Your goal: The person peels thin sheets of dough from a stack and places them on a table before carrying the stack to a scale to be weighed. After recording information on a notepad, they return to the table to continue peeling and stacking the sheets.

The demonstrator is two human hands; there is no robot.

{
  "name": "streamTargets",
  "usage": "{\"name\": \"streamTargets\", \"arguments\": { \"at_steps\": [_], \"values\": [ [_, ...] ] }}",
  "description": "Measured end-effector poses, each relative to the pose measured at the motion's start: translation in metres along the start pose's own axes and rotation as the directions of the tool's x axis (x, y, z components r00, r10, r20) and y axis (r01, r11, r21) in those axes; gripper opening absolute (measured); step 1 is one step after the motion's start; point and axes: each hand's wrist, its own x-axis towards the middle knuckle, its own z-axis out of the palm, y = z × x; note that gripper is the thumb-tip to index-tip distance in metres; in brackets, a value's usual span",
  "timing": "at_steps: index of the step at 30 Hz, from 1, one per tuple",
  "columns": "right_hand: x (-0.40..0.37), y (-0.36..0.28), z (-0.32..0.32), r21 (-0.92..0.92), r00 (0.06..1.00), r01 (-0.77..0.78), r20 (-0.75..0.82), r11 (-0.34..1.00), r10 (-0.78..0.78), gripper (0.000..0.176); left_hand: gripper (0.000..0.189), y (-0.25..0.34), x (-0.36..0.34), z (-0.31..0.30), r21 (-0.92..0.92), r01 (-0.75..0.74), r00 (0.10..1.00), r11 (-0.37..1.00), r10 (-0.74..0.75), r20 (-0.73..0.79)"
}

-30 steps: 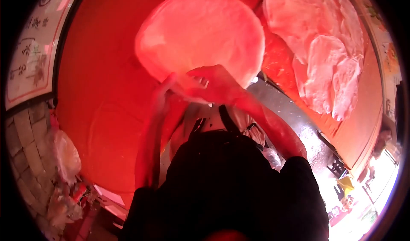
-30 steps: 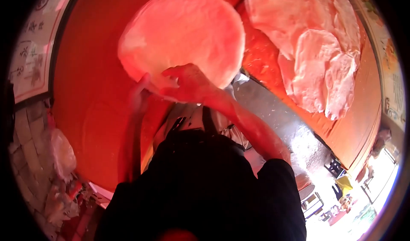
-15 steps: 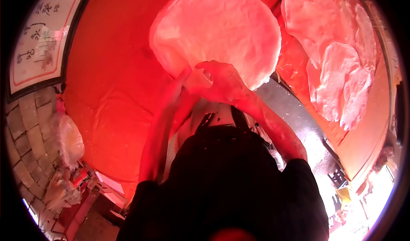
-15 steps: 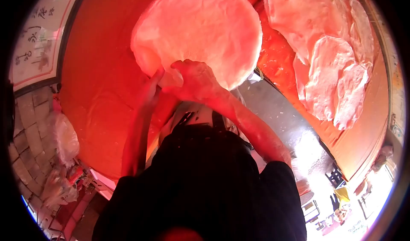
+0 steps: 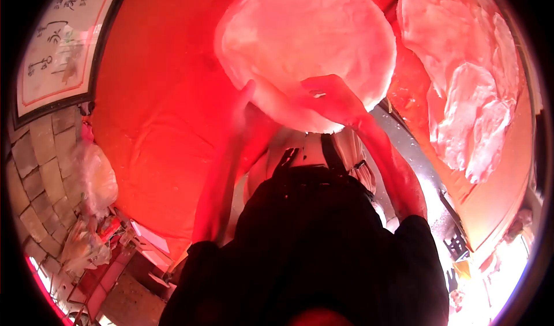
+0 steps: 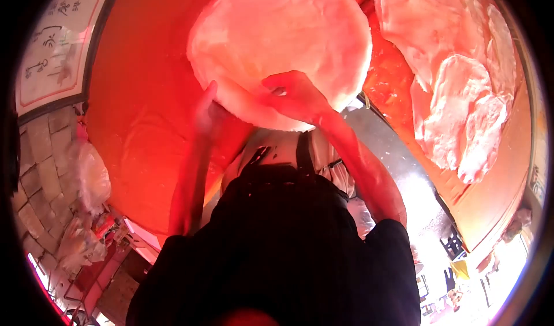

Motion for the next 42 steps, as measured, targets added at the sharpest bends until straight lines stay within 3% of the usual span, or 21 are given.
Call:
{"name": "streamTargets", "arguments": {
  "at_steps": [2, 4, 5, 8, 9, 10, 11, 12, 18, 19, 20, 25, 27, 28, 30, 32, 34, 37, 40, 41, 42],
  "values": [
    [0.002, 0.004, 0.008, -0.047, 0.992, 0.075, -0.096, 0.996, -0.079, 0.023, 0.04, 0.006, -0.008, 0.015, -0.02, 0.008, 1.0, 1.0, -0.008, -0.024],
    [0.01, 0.003, 0.016, -0.391, 0.967, 0.184, -0.091, 0.902, -0.237, 0.021, 0.042, 0.004, -0.006, 0.005, -0.024, -0.045, 0.987, 0.999, 0.048, 0.152],
    [0.014, 0.012, 0.027, -0.584, 0.86, 0.372, -0.076, 0.721, -0.505, 0.012, 0.044, -0.002, 0.002, -0.017, -0.039, -0.091, 0.943, 0.995, 0.099, 0.317],
    [0.029, 0.015, 0.019, -0.836, 0.915, 0.292, 0.103, 0.465, -0.39, 0.01, 0.047, -0.02, 0.012, -0.052, 0.018, -0.169, 0.938, 0.986, 0.155, 0.311],
    [0.034, 0.028, 0.002, -0.71, 0.844, 0.378, 0.001, 0.594, -0.536, 0.014, 0.047, -0.017, 0.006, -0.059, 0.047, -0.172, 0.954, 0.984, 0.155, 0.257],
    [0.019, -0.011, -0.016, -0.466, 0.964, 0.132, -0.146, 0.875, -0.224, 0.014, 0.047, -0.013, 0.001, -0.065, 0.079, -0.172, 0.967, 0.982, 0.153, 0.203],
    [0.015, -0.018, -0.034, -0.272, 0.952, 0.218, -0.153, 0.937, -0.266, 0.014, 0.047, -0.009, -0.001, -0.073, 0.101, -0.172, 0.975, 0.98, 0.155, 0.16],
    [0.013, -0.024, -0.054, -0.071, 0.934, 0.303, -0.175, 0.95, -0.311, 0.017, 0.047, -0.002, -0.003, -0.08, 0.122, -0.183, 0.977, 0.976, 0.167, 0.13],
    [-0.046, -0.135, -0.195, 0.234, 0.816, 0.531, -0.399, 0.814, -0.418, 0.027, 0.046, 0.02, 0.013, -0.09, 0.181, -0.292, 0.955, 0.939, 0.277, 0.105],
    [-0.066, -0.167, -0.191, -0.029, 0.75, 0.531, -0.449, 0.847, -0.486, 0.03, 0.046, 0.025, 0.013, -0.09, 0.187, -0.301, 0.952, 0.935, 0.286, 0.106],
    [-0.077, -0.165, -0.191, -0.163, 0.704, 0.484, -0.512, 0.86, -0.493, 0.031, 0.046, 0.028, 0.013, -0.09, 0.192, -0.305, 0.951, 0.933, 0.29, 0.104],
    [-0.154, -0.13, -0.243, -0.657, 0.424, 0.002, -0.682, 0.754, -0.596, 0.038, 0.045, 0.027, 0.011, -0.085, 0.202, -0.322, 0.946, 0.925, 0.304, 0.115],
    [-0.183, -0.08, -0.295, -0.276, 0.391, 0.166, -0.863, 0.947, -0.32, 0.044, 0.045, 0.026, 0.009, -0.079, 0.185, -0.334, 0.941, 0.924, 0.316, 0.117],
    [-0.19, -0.042, -0.296, -0.116, 0.393, 0.241, -0.896, 0.964, -0.206, 0.041, 0.045, 0.025, 0.015, -0.102, 0.189, -0.311, 0.95, 0.931, 0.3, 0.083],
    [-0.206, 0.032, -0.296, 0.196, 0.382, 0.404, -0.923, 0.894, 0.03, 0.034, 0.044, 0.024, 0.016, -0.113, 0.189, -0.305, 0.952, 0.934, 0.298, 0.066],
    [-0.226, 0.116, -0.29, 0.38, 0.418, 0.378, -0.884, 0.844, 0.21, 0.027, 0.044, 0.023, 0.015, -0.12, 0.186, -0.302, 0.953, 0.935, 0.297, 0.054],
    [-0.223, 0.148, -0.259, 0.431, 0.324, 0.278, -0.883, 0.859, 0.338, 0.018, 0.044, 0.021, 0.014, -0.125, 0.186, -0.299, 0.954, 0.936, 0.294, 0.053],
    [-0.236, 0.149, -0.24, 0.519, 0.325, 0.164, -0.831, 0.839, 0.45, 0.022, 0.044, 0.019, 0.012, -0.128, 0.181, -0.309, 0.951, 0.934, 0.304, 0.059],
    [-0.236, 0.144, -0.214, 0.563, 0.239, 0.141, -0.817, 0.814, 0.524, 0.022, 0.043, 0.018, 0.011, -0.131, 0.166, -0.338, 0.941, 0.926, 0.327, 0.089],
    [-0.22, 0.123, -0.188, 0.543, 0.21, -0.005, -0.821, 0.84, 0.531, 0.027, 0.043, 0.019, 0.009, -0.134, 0.158, -0.357, 0.933, 0.92, 0.344, 0.108],
    [-0.199, 0.103, -0.167, 0.431, 0.392, -0.087, -0.814, 0.898, 0.428, 0.028, 0.043, 0.021, 0.009, -0.132, 0.151, -0.375, 0.924, 0.915, 0.356, 0.137]
  ]
}}
